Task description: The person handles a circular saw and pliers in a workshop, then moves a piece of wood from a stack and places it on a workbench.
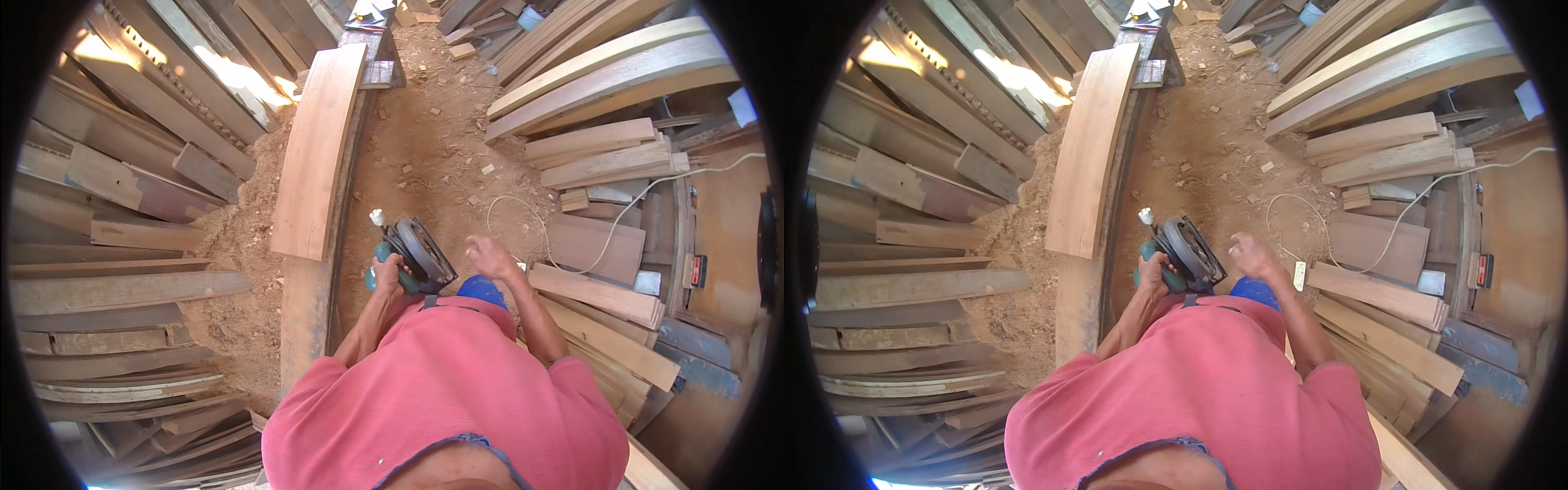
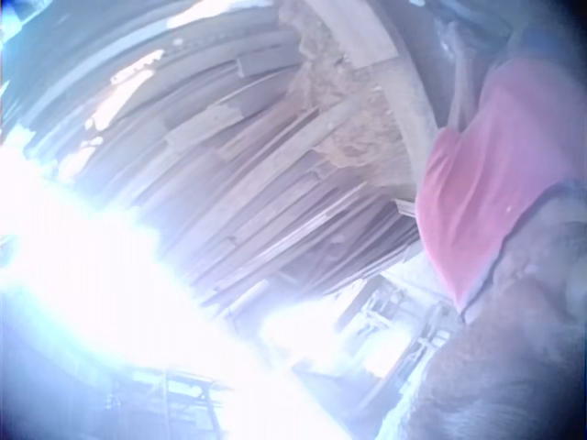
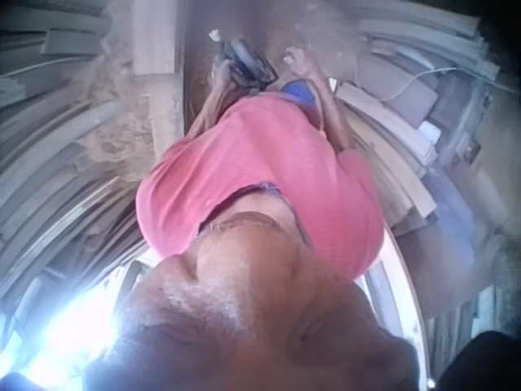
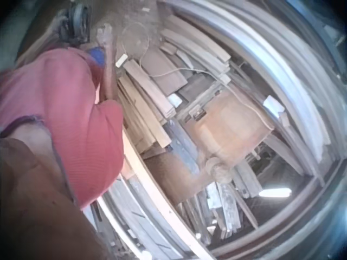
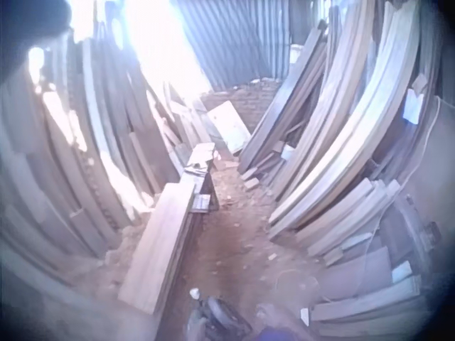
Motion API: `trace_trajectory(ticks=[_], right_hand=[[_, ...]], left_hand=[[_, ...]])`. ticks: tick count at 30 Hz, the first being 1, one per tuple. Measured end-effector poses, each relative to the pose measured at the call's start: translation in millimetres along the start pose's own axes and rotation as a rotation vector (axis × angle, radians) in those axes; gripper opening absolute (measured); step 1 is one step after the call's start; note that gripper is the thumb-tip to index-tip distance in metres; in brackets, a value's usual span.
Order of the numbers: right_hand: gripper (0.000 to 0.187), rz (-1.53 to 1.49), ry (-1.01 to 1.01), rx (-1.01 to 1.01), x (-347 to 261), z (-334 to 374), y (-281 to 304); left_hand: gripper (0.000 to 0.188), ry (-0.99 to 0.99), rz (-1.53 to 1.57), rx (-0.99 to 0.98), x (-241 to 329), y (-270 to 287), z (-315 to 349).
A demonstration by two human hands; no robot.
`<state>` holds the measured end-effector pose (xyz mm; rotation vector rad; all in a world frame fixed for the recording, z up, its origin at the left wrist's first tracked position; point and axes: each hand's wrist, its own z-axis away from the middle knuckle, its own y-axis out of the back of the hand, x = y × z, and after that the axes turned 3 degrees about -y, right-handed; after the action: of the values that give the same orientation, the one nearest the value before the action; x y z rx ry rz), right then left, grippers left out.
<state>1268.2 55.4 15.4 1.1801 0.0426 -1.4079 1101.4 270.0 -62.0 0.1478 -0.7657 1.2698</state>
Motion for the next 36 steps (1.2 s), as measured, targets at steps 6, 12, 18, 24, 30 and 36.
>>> trace_trajectory(ticks=[6,12,18,24,30,36], right_hand=[[0.051,-0.194,0.102,0.165,-36.6,-111.6,22.1],[0.037,-0.521,-0.204,-0.275,-25.2,-214.4,13.0],[0.024,-0.774,-0.443,-0.75,0.2,-216.4,10.4],[0.033,-0.556,-0.443,-0.612,17.5,-211.1,-4.7],[0.02,-1.171,-0.426,-0.5,-14.5,-205.8,-3.8],[0.022,-0.986,-0.39,-0.505,-13.3,-198.6,-3.4]], left_hand=[[0.047,-0.191,-0.403,-0.141,41.9,-22.4,-1.9],[0.069,-0.687,-1.196,-0.322,52.2,-30.0,-8.7],[0.071,-0.425,-1.082,-0.352,44.0,-39.1,10.6],[0.072,-0.425,-1.172,-0.388,38.1,-49.3,7.8],[0.075,-0.36,-1.242,-0.45,48.6,-56.9,1.2],[0.077,-0.427,-1.28,-0.491,49.1,-45.0,-17.1]])
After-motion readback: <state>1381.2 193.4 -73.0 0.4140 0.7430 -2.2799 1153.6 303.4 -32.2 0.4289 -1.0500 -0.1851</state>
